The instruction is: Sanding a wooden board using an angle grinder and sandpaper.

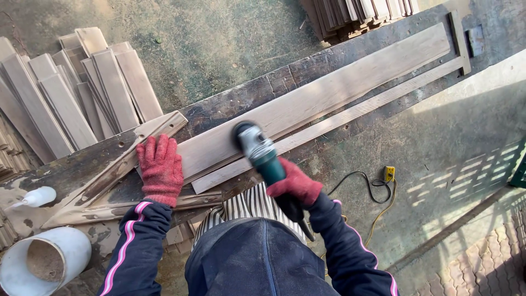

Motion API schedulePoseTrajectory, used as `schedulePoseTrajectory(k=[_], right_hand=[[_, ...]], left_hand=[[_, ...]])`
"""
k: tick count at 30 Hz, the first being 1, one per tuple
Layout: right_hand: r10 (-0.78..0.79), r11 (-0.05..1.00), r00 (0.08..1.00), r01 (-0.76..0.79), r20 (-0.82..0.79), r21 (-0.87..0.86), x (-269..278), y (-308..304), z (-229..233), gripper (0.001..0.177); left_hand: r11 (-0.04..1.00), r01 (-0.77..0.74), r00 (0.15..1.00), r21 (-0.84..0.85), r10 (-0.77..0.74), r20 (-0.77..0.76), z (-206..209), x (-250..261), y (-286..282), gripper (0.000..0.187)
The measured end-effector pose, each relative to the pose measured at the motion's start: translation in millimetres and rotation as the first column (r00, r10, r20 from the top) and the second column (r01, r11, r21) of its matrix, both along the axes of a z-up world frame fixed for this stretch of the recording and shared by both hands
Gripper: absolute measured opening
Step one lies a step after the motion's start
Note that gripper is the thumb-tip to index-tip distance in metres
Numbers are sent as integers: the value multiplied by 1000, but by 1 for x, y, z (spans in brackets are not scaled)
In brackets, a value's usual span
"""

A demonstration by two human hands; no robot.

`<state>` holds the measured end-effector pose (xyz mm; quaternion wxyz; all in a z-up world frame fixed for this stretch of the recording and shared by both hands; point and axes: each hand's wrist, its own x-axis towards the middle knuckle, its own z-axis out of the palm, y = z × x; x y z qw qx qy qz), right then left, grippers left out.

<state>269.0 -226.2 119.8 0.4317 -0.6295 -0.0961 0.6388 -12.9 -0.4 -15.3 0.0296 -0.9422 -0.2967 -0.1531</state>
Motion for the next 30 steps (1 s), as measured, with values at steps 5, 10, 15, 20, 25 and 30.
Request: schedulePoseTrajectory(k=[5,10,15,20,25,30], right_hand=[[-371,928,926,372,76,-3,106,-55,-41,67],[-577,814,813,565,76,135,212,-114,-56,38],[-565,722,798,602,-212,340,267,-214,-64,39],[-633,535,640,769,-437,350,270,-284,-48,58],[-607,463,589,808,-533,365,275,-342,-44,57],[-570,457,586,808,-575,371,276,-389,-39,67]], left_hand=[[999,27,999,37,-27,23,-3,-2,4,53],[991,50,999,121,-52,13,19,10,5,55],[965,-165,934,203,219,-283,109,95,-50,38],[692,64,946,-719,187,264,60,263,-190,49],[-560,194,972,-805,-2,235,29,458,-342,61],[-826,23,906,-564,-221,361,114,564,-426,91]])
